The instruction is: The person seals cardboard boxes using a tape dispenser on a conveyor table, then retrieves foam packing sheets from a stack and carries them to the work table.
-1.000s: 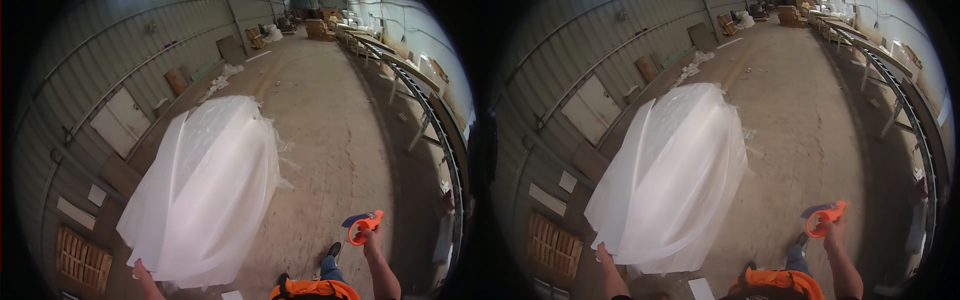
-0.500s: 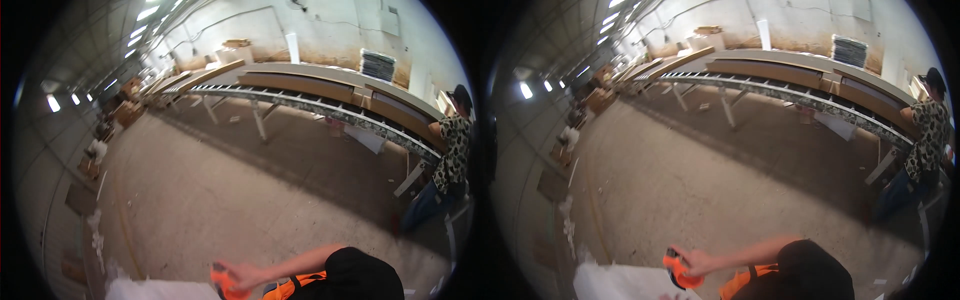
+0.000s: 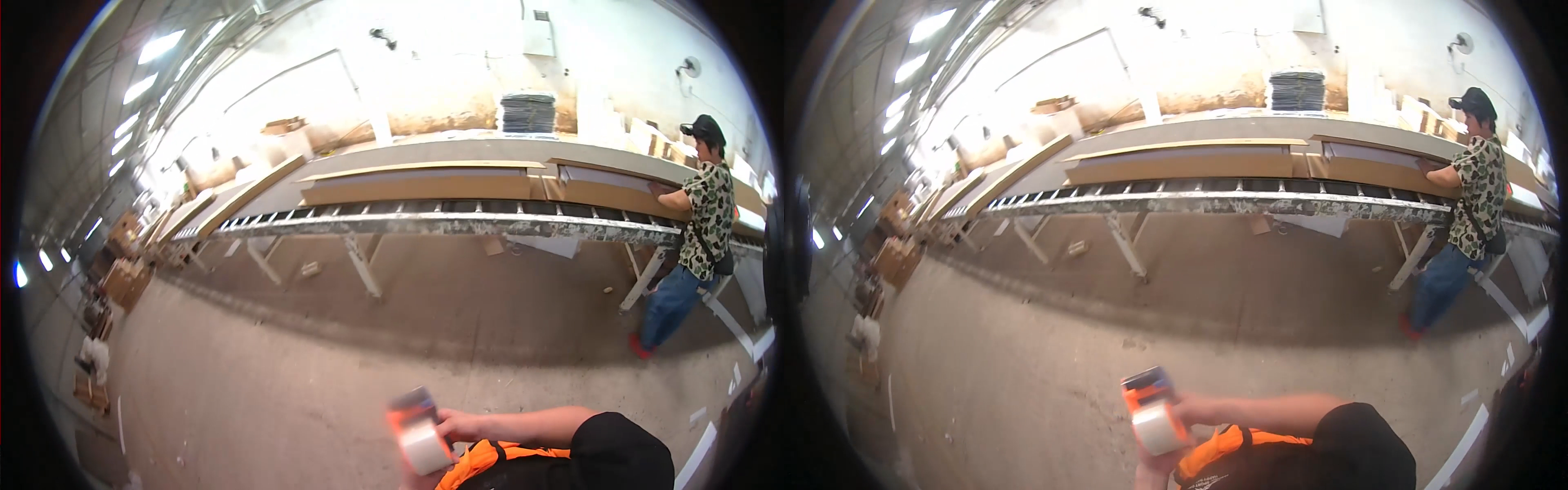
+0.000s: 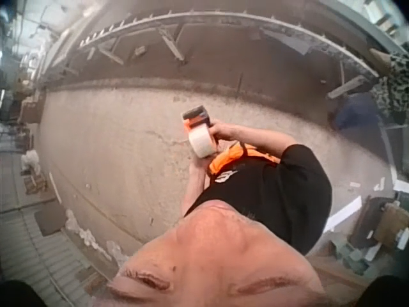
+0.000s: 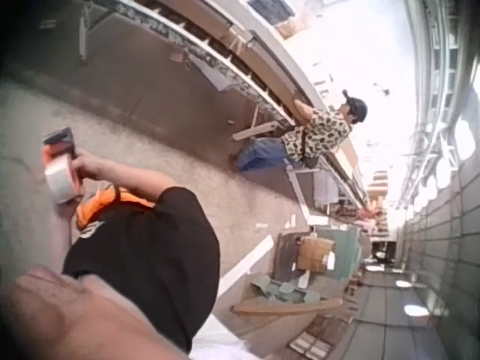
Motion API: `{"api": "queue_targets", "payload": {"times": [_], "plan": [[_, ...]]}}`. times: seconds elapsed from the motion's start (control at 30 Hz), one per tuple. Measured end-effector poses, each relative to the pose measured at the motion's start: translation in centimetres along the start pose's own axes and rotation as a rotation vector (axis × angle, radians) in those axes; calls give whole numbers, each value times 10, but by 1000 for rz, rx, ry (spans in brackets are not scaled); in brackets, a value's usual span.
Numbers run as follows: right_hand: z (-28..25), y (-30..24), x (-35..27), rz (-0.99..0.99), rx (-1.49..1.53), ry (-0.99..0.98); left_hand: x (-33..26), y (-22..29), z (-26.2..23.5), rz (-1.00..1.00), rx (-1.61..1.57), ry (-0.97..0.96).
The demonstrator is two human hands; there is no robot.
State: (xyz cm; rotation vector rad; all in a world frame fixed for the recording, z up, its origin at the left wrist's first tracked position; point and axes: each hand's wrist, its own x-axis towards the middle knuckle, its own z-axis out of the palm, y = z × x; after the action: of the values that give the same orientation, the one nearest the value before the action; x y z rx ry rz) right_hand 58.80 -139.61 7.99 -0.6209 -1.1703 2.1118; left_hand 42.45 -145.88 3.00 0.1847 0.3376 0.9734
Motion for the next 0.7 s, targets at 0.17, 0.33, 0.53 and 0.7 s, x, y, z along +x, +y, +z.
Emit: {"api": "queue_targets", "payload": {"times": [0.17,0.33,0.53,0.7], "plan": [[-90,-59,67,-94,-47,428,123,88,45,-375,352,-245],[-218,-120,139,-482,-29,564,252,151,19,-394,575,-126],[-350,-191,215,-469,171,799,437,237,18,-22,1306,298],[-451,-245,258,-542,-66,1022,599,313,12,283,1640,84]]}}
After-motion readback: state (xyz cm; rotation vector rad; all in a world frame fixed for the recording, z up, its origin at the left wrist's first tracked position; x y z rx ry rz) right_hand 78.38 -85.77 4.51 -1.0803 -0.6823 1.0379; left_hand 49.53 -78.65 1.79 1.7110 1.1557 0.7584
